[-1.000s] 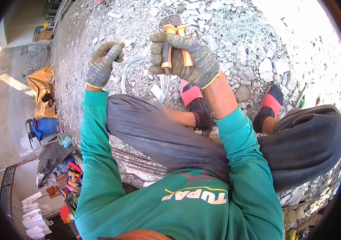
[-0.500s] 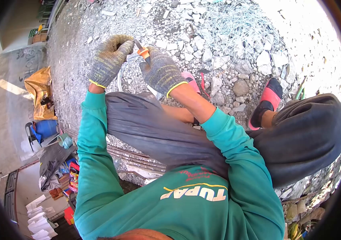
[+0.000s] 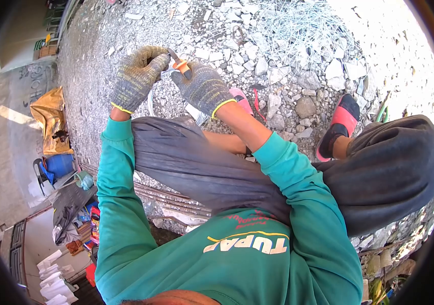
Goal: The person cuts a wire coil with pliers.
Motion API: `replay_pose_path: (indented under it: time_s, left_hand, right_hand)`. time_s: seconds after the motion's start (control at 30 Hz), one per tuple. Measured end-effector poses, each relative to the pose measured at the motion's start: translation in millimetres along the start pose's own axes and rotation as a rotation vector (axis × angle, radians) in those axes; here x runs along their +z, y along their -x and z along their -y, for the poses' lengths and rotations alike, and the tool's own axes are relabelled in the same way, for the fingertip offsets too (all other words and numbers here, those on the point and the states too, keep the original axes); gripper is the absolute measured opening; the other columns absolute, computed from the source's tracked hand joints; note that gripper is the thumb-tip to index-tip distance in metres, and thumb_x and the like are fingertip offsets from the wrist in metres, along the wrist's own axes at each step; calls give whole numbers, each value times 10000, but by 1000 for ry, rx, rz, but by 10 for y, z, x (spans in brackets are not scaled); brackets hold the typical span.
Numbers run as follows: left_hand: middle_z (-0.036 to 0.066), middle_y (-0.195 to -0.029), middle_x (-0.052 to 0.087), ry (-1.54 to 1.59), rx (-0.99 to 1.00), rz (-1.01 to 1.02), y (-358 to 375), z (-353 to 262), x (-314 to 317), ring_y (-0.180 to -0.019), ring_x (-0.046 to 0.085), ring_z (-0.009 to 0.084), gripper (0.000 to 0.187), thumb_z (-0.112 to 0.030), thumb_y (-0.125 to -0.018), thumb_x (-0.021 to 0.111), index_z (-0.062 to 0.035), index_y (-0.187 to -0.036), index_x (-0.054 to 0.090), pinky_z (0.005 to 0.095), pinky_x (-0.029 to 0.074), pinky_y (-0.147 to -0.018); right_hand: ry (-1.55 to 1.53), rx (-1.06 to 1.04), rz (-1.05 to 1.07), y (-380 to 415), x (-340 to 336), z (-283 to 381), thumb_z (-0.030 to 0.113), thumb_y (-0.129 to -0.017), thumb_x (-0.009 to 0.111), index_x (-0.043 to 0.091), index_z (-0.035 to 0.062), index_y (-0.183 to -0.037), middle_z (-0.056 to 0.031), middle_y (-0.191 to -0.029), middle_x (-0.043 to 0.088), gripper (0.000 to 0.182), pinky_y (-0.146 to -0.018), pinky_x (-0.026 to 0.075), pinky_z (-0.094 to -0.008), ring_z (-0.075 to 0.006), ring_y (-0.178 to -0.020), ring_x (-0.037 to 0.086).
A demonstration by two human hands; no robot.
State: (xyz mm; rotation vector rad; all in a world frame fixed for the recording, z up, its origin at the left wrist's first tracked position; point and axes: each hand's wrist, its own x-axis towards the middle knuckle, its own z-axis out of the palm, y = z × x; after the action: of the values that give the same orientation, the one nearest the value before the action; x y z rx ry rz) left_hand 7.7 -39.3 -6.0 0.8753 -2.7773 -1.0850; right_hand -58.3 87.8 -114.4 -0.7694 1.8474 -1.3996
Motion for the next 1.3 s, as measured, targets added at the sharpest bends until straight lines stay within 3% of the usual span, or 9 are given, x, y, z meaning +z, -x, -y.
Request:
replay_pose_path:
  time_s: [0.13, 0.2, 0.4, 0.73, 0.97, 1.03, 1.07, 1.17, 1.3]
  left_hand:
    - [56, -882, 694, -4, 10, 47, -1, -63, 51, -723, 616, 76, 247, -174, -942, 650, -5, -1120, 673, 233, 527, -617]
    - [55, -882, 694, 0, 4, 56, 30, -131, 61, -719, 613, 75, 249, -170, -940, 652, -3, -1124, 671, 234, 526, -614]
    - [52, -869, 691, -38, -17, 54, 48, -102, 95, -696, 597, 68, 248, -163, -936, 649, -2, -1124, 672, 232, 512, -602]
    - [33, -868, 672, 57, -45, -25, 33, -29, 7, -691, 566, 60, 273, -177, -948, 634, -2, -1156, 652, 218, 481, -599]
    - [48, -886, 675, 197, -2, -34, 39, 36, -47, -726, 589, 87, 254, -148, -954, 630, 8, -1153, 658, 240, 509, -648]
    - [61, -894, 675, 237, 57, -41, 41, 164, -222, -778, 610, 123, 266, -153, -957, 632, 27, -1152, 658, 273, 515, -741]
    - [61, -894, 675, 237, 58, -38, 36, 280, -322, -778, 610, 123, 266, -153, -957, 632, 27, -1152, 658, 273, 515, -741]
    - [24, -863, 666, 299, 33, -78, 10, 607, -437, -791, 587, 98, 283, -236, -961, 638, -8, -1120, 686, 271, 484, -769]
    - [22, -854, 663, 225, 8, -80, 14, 464, -433, -774, 586, 96, 279, -234, -954, 650, -11, -1118, 687, 252, 487, -735]
  right_hand:
    - [-90, -81, -124, 33, 45, -108, 367, -894, 686, 681, 35, -1010, -167, -748, 665, 351, -636, 489, -415, -287, -692, 660]
    - [-211, -110, -169, 56, 59, -136, 396, -898, 652, 673, 65, -994, -186, -757, 668, 345, -652, 503, -442, -357, -735, 667]
    - [-156, -41, -30, 40, -17, -145, 374, -891, 667, 676, 48, -954, -180, -762, 671, 333, -645, 497, -433, -342, -713, 664]
    - [-77, -222, -105, 11, -36, -121, 272, -882, 666, 624, 36, -1048, -210, -816, 664, 291, -673, 494, -474, -412, -764, 636]
    - [-158, -179, 54, 40, -175, -40, 298, -906, 668, 620, 10, -1018, -185, -806, 671, 312, -643, 494, -442, -344, -742, 664]
    - [-757, 83, 325, 58, -272, -32, 256, -936, 645, 627, 13, -1057, -140, -874, 691, 272, -651, 531, -407, -265, -781, 691]
    - [-758, 84, 322, 63, -324, -51, 256, -936, 645, 627, 13, -1057, -140, -874, 691, 272, -651, 531, -407, -265, -781, 691]
    - [-1641, 33, 731, 12, -439, -151, 209, -944, 624, 589, -4, -1178, -111, -914, 649, 318, -689, 571, -405, -213, -738, 653]
    - [-1366, 80, 433, -81, -526, -220, 242, -954, 589, 616, 11, -1113, -126, -884, 672, 282, -660, 550, -415, -226, -744, 663]
